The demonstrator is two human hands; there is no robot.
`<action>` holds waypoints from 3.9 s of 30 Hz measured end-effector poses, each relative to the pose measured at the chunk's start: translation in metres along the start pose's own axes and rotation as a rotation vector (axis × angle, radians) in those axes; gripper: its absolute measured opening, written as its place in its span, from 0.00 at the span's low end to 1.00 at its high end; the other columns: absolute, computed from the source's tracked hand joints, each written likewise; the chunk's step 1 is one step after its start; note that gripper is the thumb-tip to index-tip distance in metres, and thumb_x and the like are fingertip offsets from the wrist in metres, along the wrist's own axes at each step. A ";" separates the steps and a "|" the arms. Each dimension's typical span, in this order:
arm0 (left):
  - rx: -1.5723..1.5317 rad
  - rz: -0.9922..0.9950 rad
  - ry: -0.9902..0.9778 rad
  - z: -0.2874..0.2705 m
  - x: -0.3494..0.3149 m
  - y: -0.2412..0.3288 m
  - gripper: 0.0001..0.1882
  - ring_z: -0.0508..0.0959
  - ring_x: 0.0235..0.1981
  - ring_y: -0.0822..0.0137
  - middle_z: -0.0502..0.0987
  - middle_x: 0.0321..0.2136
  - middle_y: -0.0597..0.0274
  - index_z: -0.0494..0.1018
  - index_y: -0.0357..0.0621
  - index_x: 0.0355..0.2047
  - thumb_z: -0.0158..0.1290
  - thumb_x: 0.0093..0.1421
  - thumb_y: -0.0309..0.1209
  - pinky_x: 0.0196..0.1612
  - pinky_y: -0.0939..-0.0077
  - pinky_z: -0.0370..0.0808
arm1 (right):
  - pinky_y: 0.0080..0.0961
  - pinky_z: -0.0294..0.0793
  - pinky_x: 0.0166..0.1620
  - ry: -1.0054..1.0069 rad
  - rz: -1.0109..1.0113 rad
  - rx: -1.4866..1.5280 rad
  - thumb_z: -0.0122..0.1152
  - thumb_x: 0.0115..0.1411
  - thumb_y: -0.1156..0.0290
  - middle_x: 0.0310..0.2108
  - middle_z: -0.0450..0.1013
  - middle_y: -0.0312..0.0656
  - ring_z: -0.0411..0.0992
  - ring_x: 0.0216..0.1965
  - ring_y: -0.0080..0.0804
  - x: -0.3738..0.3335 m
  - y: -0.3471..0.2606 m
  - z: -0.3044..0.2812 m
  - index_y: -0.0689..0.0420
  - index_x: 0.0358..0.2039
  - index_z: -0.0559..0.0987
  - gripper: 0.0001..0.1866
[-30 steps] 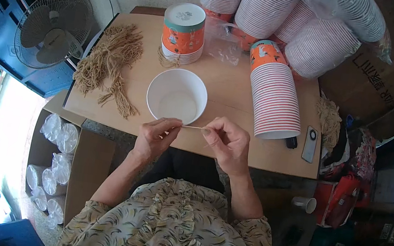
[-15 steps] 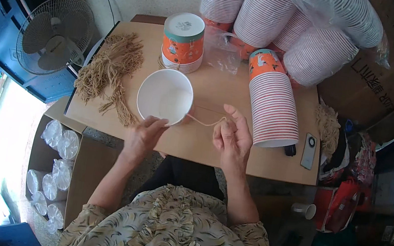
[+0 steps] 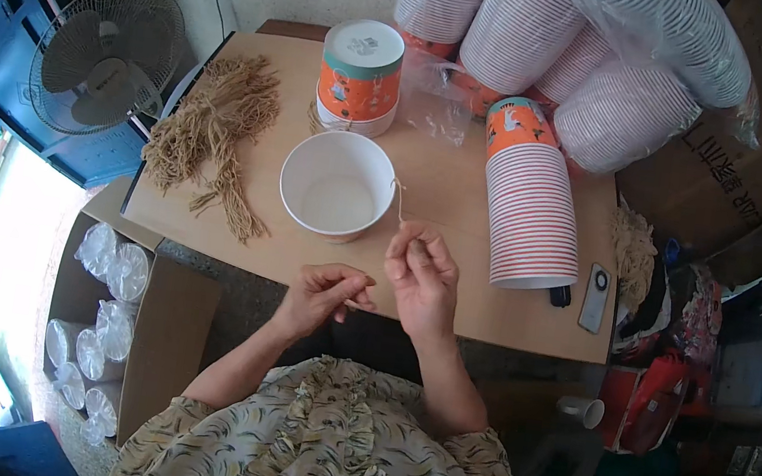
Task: The recorder is attaching string handles to stacks of paper buckets at a workstation.
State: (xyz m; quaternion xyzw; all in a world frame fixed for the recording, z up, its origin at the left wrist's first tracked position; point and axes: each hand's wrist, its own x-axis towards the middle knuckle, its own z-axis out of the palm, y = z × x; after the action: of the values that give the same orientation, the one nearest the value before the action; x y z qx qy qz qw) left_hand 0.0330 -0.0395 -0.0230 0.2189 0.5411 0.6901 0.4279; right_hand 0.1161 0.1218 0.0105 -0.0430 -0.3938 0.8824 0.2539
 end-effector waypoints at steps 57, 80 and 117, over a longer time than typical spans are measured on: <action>1.238 0.800 0.251 -0.045 0.021 0.044 0.16 0.82 0.37 0.61 0.79 0.38 0.64 0.81 0.50 0.43 0.67 0.53 0.34 0.37 0.66 0.81 | 0.12 0.70 0.29 -0.333 -0.295 -0.978 0.64 0.62 0.77 0.26 0.78 0.32 0.73 0.28 0.10 0.095 -0.078 0.103 0.66 0.36 0.82 0.05; 1.212 0.644 0.241 -0.055 -0.033 0.012 0.12 0.81 0.36 0.57 0.78 0.37 0.60 0.77 0.42 0.37 0.62 0.51 0.20 0.38 0.66 0.80 | 0.35 0.73 0.31 -0.489 0.302 -1.434 0.61 0.59 0.71 0.21 0.76 0.47 0.76 0.24 0.35 0.054 -0.017 0.030 0.65 0.28 0.78 0.09; 1.295 0.504 0.140 -0.036 -0.028 0.017 0.16 0.79 0.32 0.65 0.70 0.34 0.66 0.81 0.57 0.42 0.58 0.54 0.22 0.30 0.69 0.79 | 0.40 0.75 0.36 -0.729 0.505 -1.541 0.61 0.57 0.68 0.27 0.78 0.55 0.78 0.29 0.48 0.048 0.001 0.014 0.62 0.32 0.83 0.10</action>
State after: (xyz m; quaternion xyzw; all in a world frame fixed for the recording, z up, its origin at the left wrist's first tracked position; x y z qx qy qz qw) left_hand 0.0144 -0.0832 -0.0137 0.5040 0.8026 0.3191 0.0023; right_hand 0.0705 0.1349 0.0251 -0.0039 -0.9132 0.3610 -0.1889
